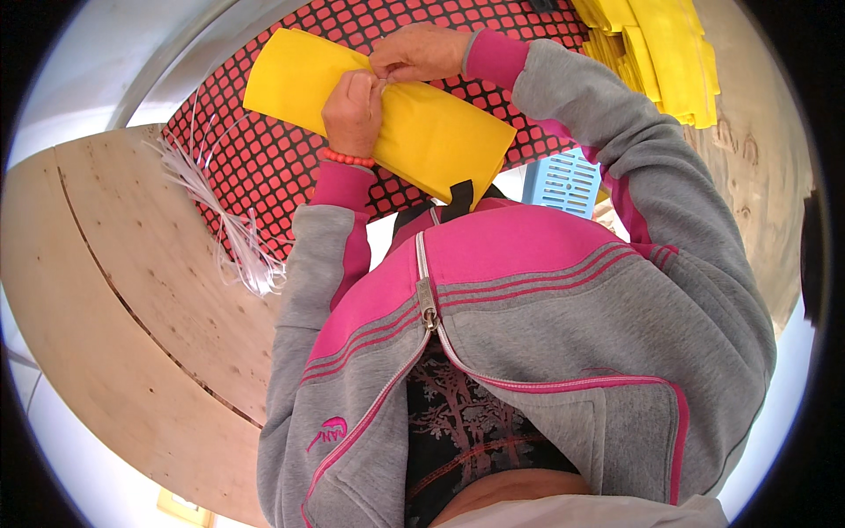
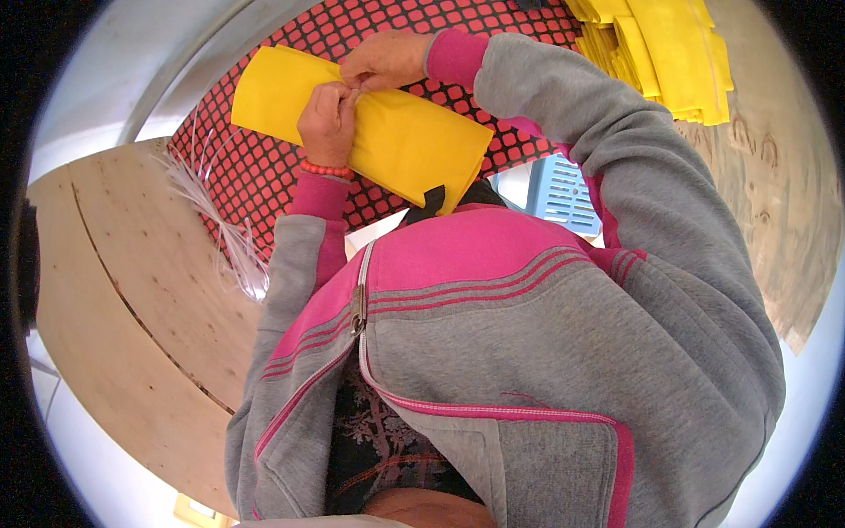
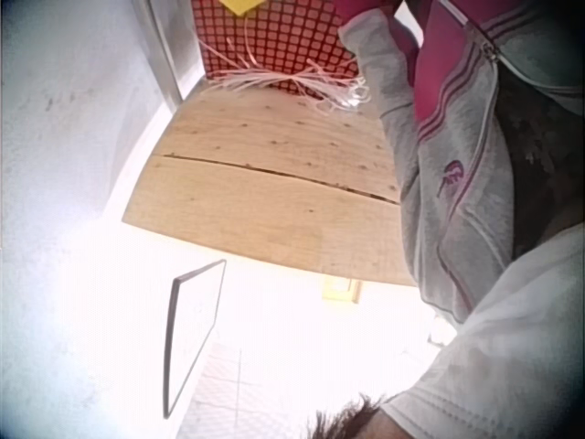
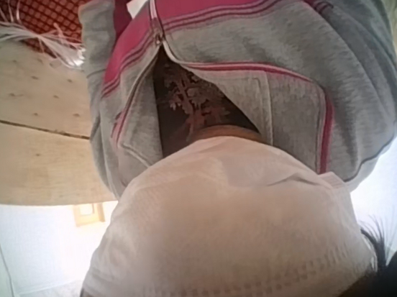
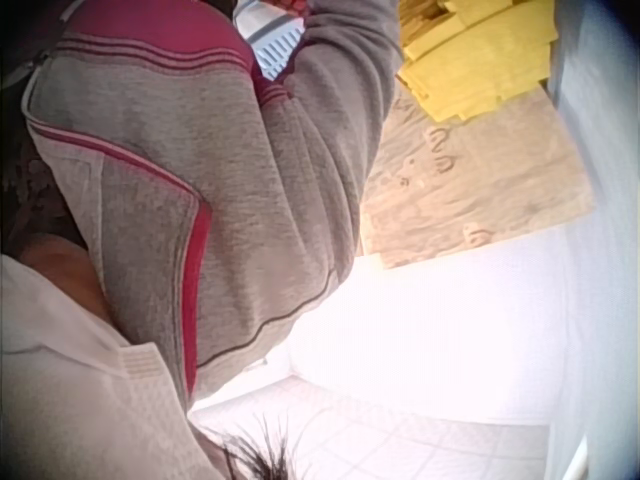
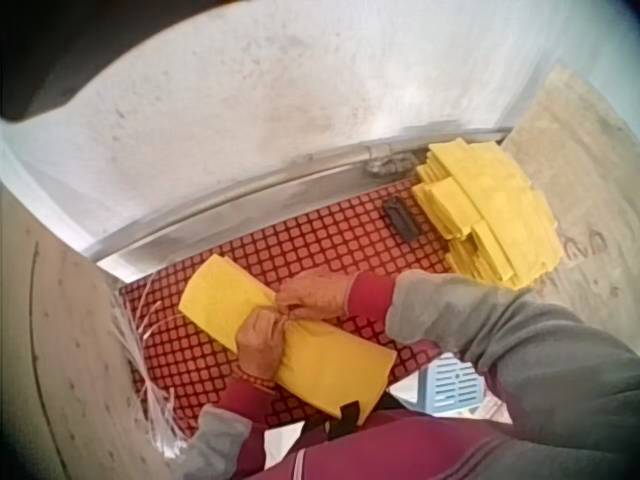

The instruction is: The person repeatedly picks up stacks of yellow envelopes, aligns them, and secures each stack with a white plastic tie. Bundled stacks are placed on a red grid mat on a wooden table. The process is repeated multiple times throughout the clip.

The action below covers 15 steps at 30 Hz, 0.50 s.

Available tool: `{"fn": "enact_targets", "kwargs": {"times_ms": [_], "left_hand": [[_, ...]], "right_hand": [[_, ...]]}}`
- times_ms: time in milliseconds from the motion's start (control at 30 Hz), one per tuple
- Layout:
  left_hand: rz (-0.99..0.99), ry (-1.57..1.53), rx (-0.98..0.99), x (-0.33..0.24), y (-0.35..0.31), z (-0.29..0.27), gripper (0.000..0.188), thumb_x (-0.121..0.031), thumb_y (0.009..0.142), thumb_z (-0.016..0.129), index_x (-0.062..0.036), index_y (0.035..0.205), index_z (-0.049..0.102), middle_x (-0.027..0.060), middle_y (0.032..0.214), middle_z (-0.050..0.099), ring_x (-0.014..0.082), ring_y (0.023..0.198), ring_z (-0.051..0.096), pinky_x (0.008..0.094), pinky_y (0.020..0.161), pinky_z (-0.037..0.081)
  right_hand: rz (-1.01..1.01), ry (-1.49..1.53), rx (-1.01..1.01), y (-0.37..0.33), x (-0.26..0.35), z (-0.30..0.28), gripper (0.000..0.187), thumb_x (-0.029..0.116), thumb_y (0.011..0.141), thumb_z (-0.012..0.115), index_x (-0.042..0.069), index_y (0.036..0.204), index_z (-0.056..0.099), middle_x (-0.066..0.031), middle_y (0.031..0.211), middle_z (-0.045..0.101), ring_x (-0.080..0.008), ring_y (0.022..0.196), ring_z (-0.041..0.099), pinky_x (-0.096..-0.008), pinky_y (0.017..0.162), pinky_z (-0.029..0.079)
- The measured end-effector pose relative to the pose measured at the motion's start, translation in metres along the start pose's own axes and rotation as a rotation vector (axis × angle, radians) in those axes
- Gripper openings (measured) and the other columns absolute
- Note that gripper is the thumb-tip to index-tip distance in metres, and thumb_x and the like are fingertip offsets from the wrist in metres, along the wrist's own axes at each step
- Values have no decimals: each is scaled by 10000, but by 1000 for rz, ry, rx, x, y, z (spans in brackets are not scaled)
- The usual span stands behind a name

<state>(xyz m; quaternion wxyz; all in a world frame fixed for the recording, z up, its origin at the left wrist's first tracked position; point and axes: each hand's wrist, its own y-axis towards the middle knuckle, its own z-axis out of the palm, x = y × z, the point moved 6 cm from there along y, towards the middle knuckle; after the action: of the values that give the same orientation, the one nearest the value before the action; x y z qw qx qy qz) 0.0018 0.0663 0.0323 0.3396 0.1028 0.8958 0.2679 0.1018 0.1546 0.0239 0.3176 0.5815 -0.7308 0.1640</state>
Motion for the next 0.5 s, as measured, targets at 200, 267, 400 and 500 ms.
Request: {"fn": "enact_targets", "kwargs": {"times_ms": [200,267,400,500], "left_hand": [[-14,-23,19,1,2,0,177,-20,757,716,-51,788,545,87,760,583,271,643,592,334,564,473],[-8,15,30,0,2,0,176,-24,755,714,-49,779,542,86,750,578,273,633,584,339,553,465],[9,75,83,-2,-2,-2,166,-68,770,698,-57,770,532,87,742,554,290,648,570,370,567,457],[-3,81,150,-2,-6,-4,159,-92,784,684,-61,770,528,89,739,545,300,663,567,391,582,455]], "right_hand": [[81,-20,-36,-3,3,-2,105,175,810,596,95,866,557,-61,850,584,-279,793,591,-405,672,460],[92,-55,-63,-4,4,-4,106,184,811,592,101,868,560,-60,861,578,-279,804,592,-410,677,464],[144,-123,-51,-9,2,-2,100,197,812,582,110,858,562,-58,858,566,-278,819,593,-414,680,466],[155,-205,-63,-12,-1,-2,89,200,808,566,115,828,554,-54,858,568,-278,817,593,-420,671,465]]}}
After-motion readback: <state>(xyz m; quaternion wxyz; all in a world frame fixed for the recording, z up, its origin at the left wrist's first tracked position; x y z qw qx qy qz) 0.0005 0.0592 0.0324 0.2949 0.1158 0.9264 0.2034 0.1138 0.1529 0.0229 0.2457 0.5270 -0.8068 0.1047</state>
